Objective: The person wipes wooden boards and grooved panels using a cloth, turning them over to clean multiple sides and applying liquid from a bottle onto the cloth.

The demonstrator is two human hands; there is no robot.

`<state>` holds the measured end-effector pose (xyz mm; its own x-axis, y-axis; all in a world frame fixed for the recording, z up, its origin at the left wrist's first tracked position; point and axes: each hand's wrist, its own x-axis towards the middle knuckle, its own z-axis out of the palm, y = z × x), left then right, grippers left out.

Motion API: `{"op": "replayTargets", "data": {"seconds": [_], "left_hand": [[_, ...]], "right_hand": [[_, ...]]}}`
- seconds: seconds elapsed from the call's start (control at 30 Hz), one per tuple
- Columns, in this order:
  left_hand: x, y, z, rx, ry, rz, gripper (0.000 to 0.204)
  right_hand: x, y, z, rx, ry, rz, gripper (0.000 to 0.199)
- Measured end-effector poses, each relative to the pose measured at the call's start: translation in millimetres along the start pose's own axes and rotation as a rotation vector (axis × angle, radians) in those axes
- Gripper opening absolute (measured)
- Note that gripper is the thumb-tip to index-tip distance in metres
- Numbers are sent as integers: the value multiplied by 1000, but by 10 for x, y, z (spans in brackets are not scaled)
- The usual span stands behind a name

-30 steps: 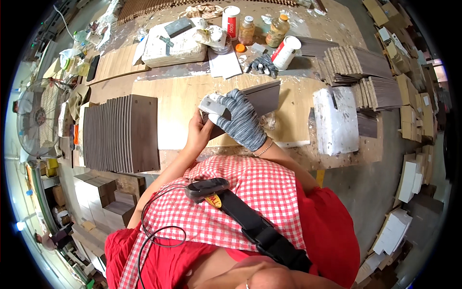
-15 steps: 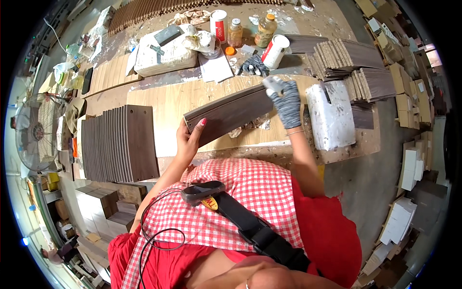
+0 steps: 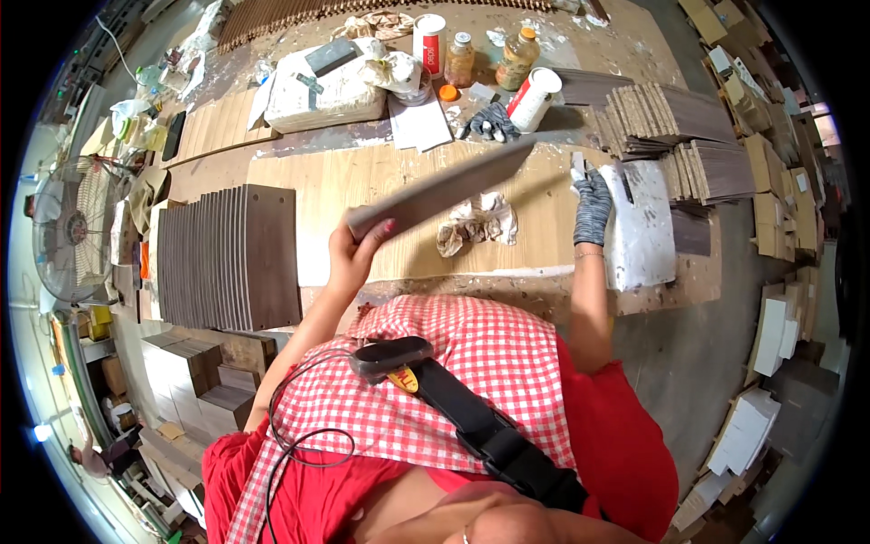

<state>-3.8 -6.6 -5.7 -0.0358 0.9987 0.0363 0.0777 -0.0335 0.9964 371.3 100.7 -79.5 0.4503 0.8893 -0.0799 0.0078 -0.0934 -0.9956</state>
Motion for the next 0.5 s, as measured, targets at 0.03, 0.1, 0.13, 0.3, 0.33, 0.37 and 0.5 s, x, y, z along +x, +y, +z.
{"op": "replayTargets", "data": {"seconds": [0.03, 0.1, 0.13, 0.3, 0.33, 0.37, 0.5], "left_hand": [[99, -80, -32, 105, -188, 466, 28], [177, 120, -71, 663, -333, 722, 41], [219, 69, -82, 727, -381, 785, 49], [211, -37, -159, 799, -538, 940, 30], [197, -62, -174, 834, -548, 976, 25], [187, -70, -185, 835, -547, 969, 25], [238, -56, -186, 866, -541, 901, 31]], "right_hand": [[-6, 19, -19, 50, 42, -8, 35], [-25, 29, -59, 79, 90, 25, 33], [-48, -21, -63, 97, 55, 8, 34], [-260, -83, 25, 22, -46, -73, 38], [-385, -164, 105, 104, -161, -86, 40], [-521, -213, 181, 187, -278, -99, 42], [-1186, -504, 438, -229, -540, -289, 48]]}}
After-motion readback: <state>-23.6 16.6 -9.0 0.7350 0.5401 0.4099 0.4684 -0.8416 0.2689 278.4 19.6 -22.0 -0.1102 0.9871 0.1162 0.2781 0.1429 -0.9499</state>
